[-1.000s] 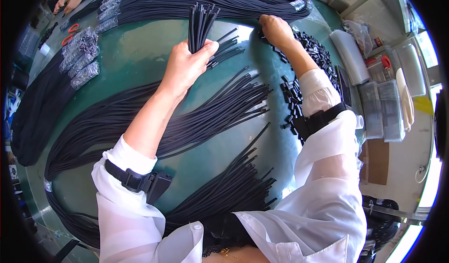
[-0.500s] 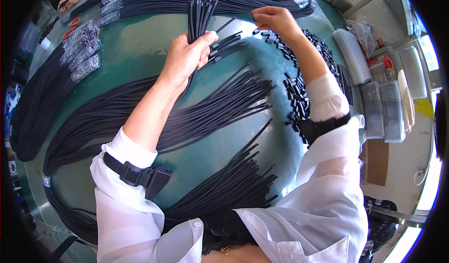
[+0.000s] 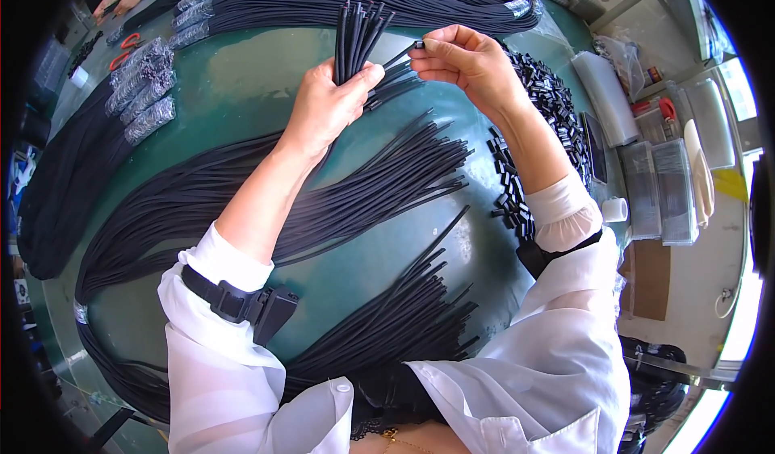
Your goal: The person gathers a bundle of black cords, wraps clear tape around them, and hangs the bundle on a rack before sliding small black plastic pieces onto the ends of individual cords.
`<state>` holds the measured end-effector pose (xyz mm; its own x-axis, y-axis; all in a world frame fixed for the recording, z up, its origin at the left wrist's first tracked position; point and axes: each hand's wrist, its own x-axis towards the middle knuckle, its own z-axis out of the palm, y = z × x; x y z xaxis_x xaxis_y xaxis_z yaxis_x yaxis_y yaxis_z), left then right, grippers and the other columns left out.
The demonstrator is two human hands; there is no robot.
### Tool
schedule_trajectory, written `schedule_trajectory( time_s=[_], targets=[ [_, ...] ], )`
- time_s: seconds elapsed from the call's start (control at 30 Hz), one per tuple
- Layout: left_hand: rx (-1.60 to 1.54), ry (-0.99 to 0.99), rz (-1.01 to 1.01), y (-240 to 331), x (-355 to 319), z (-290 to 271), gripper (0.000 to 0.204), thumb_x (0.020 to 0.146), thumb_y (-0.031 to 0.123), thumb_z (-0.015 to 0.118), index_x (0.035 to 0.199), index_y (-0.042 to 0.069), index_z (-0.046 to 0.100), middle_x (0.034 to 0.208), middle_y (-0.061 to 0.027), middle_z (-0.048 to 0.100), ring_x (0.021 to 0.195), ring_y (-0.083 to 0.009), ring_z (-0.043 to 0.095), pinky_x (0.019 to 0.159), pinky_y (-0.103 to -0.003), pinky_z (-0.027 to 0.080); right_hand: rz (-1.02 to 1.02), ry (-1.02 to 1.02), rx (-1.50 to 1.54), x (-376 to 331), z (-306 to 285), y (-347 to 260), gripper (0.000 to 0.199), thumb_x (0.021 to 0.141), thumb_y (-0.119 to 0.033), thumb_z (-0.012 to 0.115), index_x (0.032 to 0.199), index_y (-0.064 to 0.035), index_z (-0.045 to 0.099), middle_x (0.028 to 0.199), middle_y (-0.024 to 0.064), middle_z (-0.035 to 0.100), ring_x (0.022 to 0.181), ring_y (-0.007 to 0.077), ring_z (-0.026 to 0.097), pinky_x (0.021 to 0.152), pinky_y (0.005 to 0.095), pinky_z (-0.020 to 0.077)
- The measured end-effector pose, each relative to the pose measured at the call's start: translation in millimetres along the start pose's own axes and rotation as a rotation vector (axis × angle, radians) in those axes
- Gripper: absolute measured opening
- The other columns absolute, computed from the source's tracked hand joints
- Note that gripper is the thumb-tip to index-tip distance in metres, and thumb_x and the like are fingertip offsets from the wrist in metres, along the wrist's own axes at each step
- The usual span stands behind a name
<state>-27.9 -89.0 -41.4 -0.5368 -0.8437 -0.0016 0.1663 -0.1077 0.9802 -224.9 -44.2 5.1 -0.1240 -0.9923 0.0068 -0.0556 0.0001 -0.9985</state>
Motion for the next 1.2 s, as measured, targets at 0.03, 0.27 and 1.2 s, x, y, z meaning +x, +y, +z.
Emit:
schedule_trajectory(
  time_s=[0.03, 0.27, 1.2],
  targets=[
    [0.036, -0.002, 0.015, -1, 0, 0, 0.016, 0.088, 0.019, 0.062, 0.087, 0.004, 0.058, 0.059, 0.0069, 0.041, 0.049, -0.0008, 0.035, 0.045, -0.018, 0.028, -0.018, 0.008, -0.047, 0, 0, -1, 0.015, 0.089, -0.012, 0.059, 0.097, 0.0, 0.058, 0.091, 0.0126, 0.066, 0.08, 0.017, 0.066, 0.078, 0.0285, 0.0546],
    [0.132, -0.047, 0.082, -3, -2, 1, 0.018, 0.086, 0.022, 0.064, 0.081, 0.006, 0.058, 0.059, 0.0067, 0.046, 0.049, -0.0008, 0.038, 0.044, -0.019, 0.031, -0.093, -0.138, -0.281, -2, -16, -18, 0.012, 0.086, -0.01, 0.062, 0.092, 0.0002, 0.062, 0.082, 0.0078, 0.066, 0.071, 0.0135, 0.063, 0.07, 0.0246, 0.0525],
    [0.063, 0.055, 0.082, 3, 1, -1, 0.019, 0.088, 0.022, 0.062, 0.082, 0.004, 0.06, 0.06, 0.0036, 0.05, 0.052, -0.0025, 0.042, 0.047, -0.02, 0.035, -0.107, -0.094, -1.345, 56, -86, 45, 0.02, 0.079, -0.014, 0.065, 0.098, -0.0095, 0.064, 0.082, 0.0074, 0.065, 0.076, 0.0198, 0.062, 0.072, 0.0321, 0.0497]
  ],
)
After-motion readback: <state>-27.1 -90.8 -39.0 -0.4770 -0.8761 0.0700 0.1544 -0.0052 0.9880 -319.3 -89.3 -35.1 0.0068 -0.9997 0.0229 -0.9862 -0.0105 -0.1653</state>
